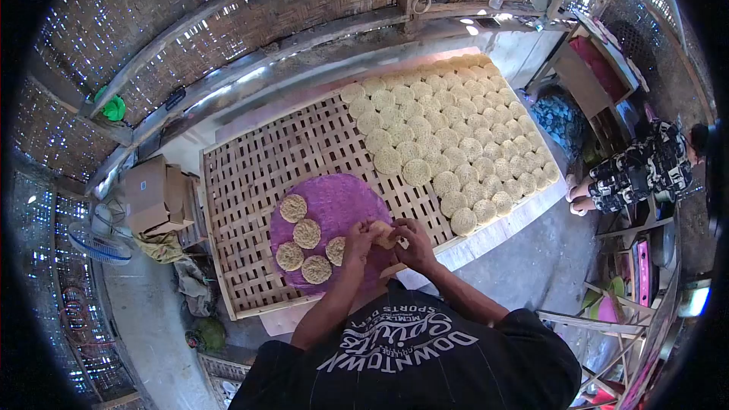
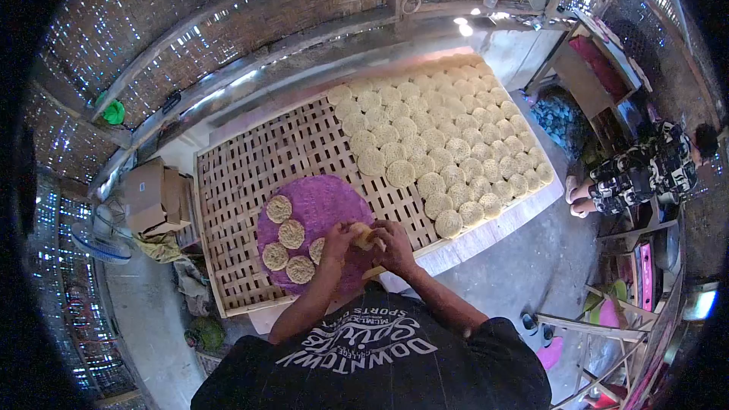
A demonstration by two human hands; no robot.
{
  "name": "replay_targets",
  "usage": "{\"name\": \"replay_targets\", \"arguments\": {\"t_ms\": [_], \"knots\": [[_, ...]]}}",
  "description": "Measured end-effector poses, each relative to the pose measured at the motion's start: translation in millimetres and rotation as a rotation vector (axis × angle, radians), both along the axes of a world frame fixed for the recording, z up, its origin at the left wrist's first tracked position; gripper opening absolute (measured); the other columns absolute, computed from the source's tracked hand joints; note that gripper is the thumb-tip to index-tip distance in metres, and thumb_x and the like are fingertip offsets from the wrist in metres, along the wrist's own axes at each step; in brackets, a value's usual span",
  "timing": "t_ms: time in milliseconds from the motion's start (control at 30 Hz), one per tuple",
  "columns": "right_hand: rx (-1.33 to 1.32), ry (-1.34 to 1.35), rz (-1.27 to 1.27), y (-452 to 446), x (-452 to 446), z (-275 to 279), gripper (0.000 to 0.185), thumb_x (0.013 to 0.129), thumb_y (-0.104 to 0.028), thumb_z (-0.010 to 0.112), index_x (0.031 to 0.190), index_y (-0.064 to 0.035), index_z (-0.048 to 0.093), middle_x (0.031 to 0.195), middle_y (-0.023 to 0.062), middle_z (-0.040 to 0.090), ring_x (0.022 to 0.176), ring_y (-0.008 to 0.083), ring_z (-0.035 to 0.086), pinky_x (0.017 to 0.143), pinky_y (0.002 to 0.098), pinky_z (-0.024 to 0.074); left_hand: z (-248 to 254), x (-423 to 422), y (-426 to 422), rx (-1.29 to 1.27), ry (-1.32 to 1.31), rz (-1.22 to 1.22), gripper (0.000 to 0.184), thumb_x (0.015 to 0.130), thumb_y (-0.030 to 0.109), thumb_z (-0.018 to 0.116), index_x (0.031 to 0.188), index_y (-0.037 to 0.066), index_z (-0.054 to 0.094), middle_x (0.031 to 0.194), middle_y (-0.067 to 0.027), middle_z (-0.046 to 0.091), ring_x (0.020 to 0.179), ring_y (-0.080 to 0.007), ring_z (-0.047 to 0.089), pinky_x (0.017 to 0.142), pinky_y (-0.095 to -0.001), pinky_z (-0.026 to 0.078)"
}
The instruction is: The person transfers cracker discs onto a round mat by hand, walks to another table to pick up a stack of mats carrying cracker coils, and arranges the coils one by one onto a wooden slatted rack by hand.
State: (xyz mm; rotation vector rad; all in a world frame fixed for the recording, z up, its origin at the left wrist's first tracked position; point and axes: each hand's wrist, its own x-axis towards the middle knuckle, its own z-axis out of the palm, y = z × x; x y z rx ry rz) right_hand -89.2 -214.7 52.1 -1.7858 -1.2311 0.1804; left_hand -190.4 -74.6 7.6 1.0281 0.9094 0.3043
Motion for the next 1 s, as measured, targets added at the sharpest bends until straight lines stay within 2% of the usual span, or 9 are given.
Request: {"name": "replay_targets", "arguments": {"t_ms": [33,100,133,267,367,467,533,667,1000], "knots": [[0.018,-0.014,0.001,-2.0,4.1,-0.9,0.027,0.073,0.0,0.063,0.099,-0.0065,0.061,0.106,0.0111,0.06,0.103,0.0287,0.058,0.085,0.0379,0.0467,-4.7,7.7,4.6,0.045,-0.03,0.0,0.032,0.082,0.013,0.072,0.109,-0.002,0.064,0.097,-0.0099,0.069,0.086,-0.0155,0.065,0.073,-0.029,0.054],[0.098,0.824,-0.143,-2.7,16.6,-20.1,0.043,0.079,-0.002,0.061,0.121,-0.0051,0.056,0.111,0.0098,0.06,0.105,0.0211,0.058,0.083,0.0326,0.0472,-7.4,26.6,11.7,0.144,-0.076,-0.027,0.032,0.081,0.008,0.072,0.109,-0.002,0.064,0.099,-0.0094,0.068,0.087,-0.0155,0.065,0.074,-0.0286,0.054],[0.049,0.943,-0.153,1.7,27.1,-27.2,0.052,0.085,-0.008,0.061,0.134,-0.0019,0.047,0.112,0.0085,0.06,0.103,0.015,0.056,0.08,0.028,0.0466,-5.3,37.5,14.0,0.196,-0.093,-0.054,0.03,0.081,0.007,0.071,0.108,-0.002,0.064,0.098,-0.0093,0.068,0.087,-0.0153,0.065,0.074,-0.0285,0.054],[-0.037,1.058,-0.108,26.9,59.6,-26.6,0.049,0.088,-0.019,0.066,0.13,0.0012,0.05,0.105,0.009,0.064,0.095,0.0134,0.059,0.077,0.0272,0.0471,-17.9,73.4,24.3,0.26,-0.144,-0.095,0.027,0.08,0.006,0.071,0.105,-0.001,0.065,0.094,-0.0081,0.069,0.085,-0.0145,0.065,0.074,-0.0284,0.053],[-0.149,0.894,-0.184,43.3,86.0,-63.5,0.044,0.088,-0.02,0.066,0.125,0.0021,0.055,0.101,0.0087,0.065,0.092,0.0114,0.059,0.077,0.0276,0.0481,-4.6,89.4,30.5,0.358,-0.026,-0.087,0.025,0.078,0.006,0.072,0.102,-0.001,0.066,0.089,-0.0076,0.07,0.08,-0.0144,0.065,0.073,-0.0287,0.053],[-0.223,0.452,-0.292,54.3,94.8,-42.3,0.036,0.086,-0.02,0.064,0.117,-0.0011,0.061,0.106,0.0159,0.067,0.095,0.0249,0.065,0.081,0.037,0.0514,-11.1,108.2,38.1,0.658,0.163,-0.084,0.023,0.076,0.004,0.071,0.099,0.001,0.067,0.084,-0.0083,0.07,0.074,-0.0144,0.064,0.07,-0.0295,0.051],[-0.283,0.236,-0.321,60.7,99.4,-30.6,0.033,0.084,-0.02,0.063,0.114,-0.0053,0.062,0.111,0.0203,0.064,0.099,0.0381,0.063,0.084,0.0446,0.0511,-10.4,119.9,40.6,0.645,0.244,-0.059,0.021,0.075,0.006,0.072,0.096,0.002,0.068,0.085,-0.0097,0.069,0.075,-0.0185,0.065,0.07,-0.0323,0.051],[-0.429,0.085,-0.278,76.1,116.0,-46.0,0.033,0.084,-0.02,0.063,0.114,-0.006,0.061,0.108,0.0197,0.061,0.096,0.0404,0.062,0.082,0.047,0.0509,-32.4,133.3,43.1,0.952,0.372,-0.029,0.024,0.075,0.011,0.074,0.097,0.006,0.068,0.088,-0.0113,0.066,0.083,-0.0275,0.065,0.074,-0.0386,0.052],[-0.34,0.043,-0.347,67.3,114.5,-41.8,0.039,0.089,-0.027,0.062,0.121,-0.0084,0.053,0.11,0.0201,0.057,0.089,0.0411,0.063,0.075,0.0484,0.0516,-12.9,74.7,45.4,0.895,0.342,-0.027,0.037,0.077,0.018,0.074,0.111,0.008,0.064,0.116,-0.0142,0.059,0.105,-0.0332,0.059,0.091,-0.0416,0.047]]}}
